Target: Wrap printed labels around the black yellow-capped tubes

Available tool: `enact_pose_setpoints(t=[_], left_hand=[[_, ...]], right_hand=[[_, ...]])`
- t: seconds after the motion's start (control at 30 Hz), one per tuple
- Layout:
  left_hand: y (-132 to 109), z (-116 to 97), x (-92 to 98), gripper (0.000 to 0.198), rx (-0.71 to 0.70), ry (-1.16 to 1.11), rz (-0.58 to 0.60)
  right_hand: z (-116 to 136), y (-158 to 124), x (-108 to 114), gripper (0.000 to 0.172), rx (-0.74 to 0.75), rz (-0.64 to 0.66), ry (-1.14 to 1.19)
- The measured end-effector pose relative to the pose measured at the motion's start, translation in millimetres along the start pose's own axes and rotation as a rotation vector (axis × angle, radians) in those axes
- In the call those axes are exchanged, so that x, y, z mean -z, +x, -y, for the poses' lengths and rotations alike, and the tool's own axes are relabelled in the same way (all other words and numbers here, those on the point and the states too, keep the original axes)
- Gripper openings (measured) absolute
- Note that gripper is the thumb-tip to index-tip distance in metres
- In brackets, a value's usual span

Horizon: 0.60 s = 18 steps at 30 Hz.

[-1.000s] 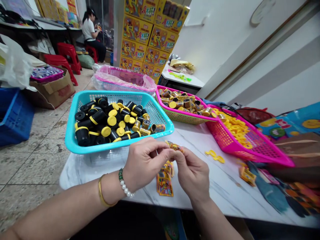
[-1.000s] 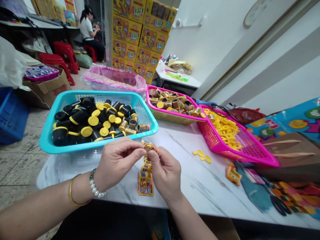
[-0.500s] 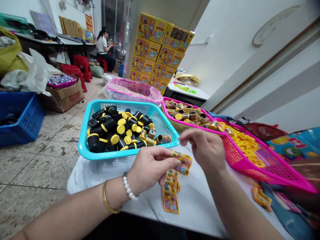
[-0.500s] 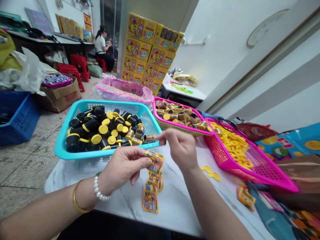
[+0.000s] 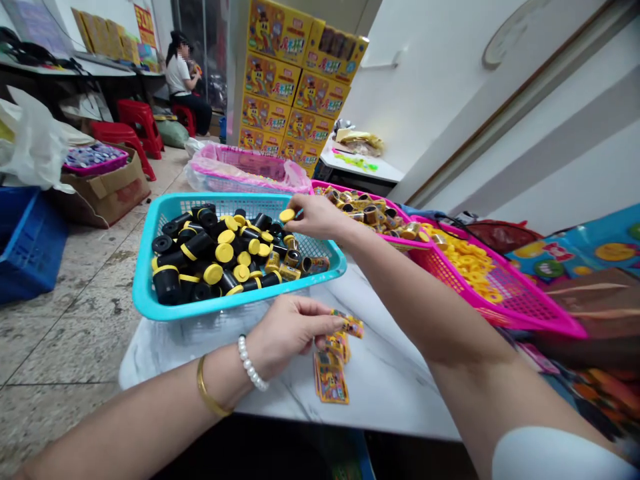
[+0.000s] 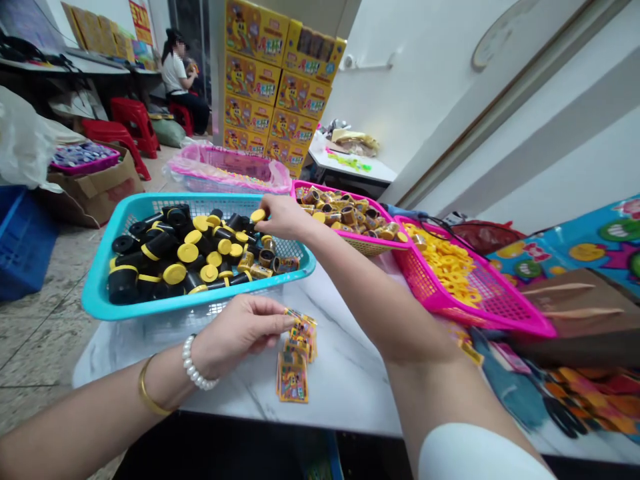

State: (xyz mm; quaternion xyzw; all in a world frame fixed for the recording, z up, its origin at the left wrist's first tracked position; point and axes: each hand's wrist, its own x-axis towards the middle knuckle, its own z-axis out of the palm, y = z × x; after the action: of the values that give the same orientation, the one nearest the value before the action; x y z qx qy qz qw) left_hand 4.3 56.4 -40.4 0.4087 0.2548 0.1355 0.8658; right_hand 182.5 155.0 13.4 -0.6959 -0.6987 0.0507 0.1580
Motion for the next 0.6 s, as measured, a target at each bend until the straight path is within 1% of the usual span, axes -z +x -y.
enact_pose_setpoints(t=[0.07, 0.13, 0.17, 0.23, 0.3, 0.33, 0.4, 0.5, 0.6], left_hand=[[1, -1, -1.2, 0.018, 0.059, -0.090, -0.012], [3, -1, -1.3, 0.017, 0.084, -0.172, -0.031], [4, 0, -1.2, 0.016, 0.088, -0.210, -0.050], [7, 0, -1.0, 0.012, 0.085, -0.274, -0.097], [10, 1, -1.1, 0.013, 0.074, -0.313, -0.127], [11, 1, -1.4, 0.015, 0.072, -0.323, -0.134], [12, 1, -2.2, 0.018, 0.076, -0.332, -0.146], [12, -1, -3.8, 0.021, 0.091, -0.353, -0.183], [13, -3, -4.1, 0.023, 0.072, -0.378, -0.175]], right_hand=[[-10, -39, 14, 0.029, -0.015, -0.088, 0.145], [-18, -88, 22, 0.036, 0.012, -0.203, 0.593], [-21, -113, 23, 0.036, -0.002, -0.252, 0.781], [-23, -160, 19, 0.029, -0.050, -0.327, 1.010], [-22, -195, 6, 0.030, -0.108, -0.391, 1.149], [-21, -206, -2, 0.033, -0.146, -0.414, 1.200], [-16, -217, -18, 0.039, -0.220, -0.449, 1.274], [-8, -214, -38, 0.042, -0.265, -0.464, 1.325], [-3, -210, -48, 0.038, -0.287, -0.499, 1.299]])
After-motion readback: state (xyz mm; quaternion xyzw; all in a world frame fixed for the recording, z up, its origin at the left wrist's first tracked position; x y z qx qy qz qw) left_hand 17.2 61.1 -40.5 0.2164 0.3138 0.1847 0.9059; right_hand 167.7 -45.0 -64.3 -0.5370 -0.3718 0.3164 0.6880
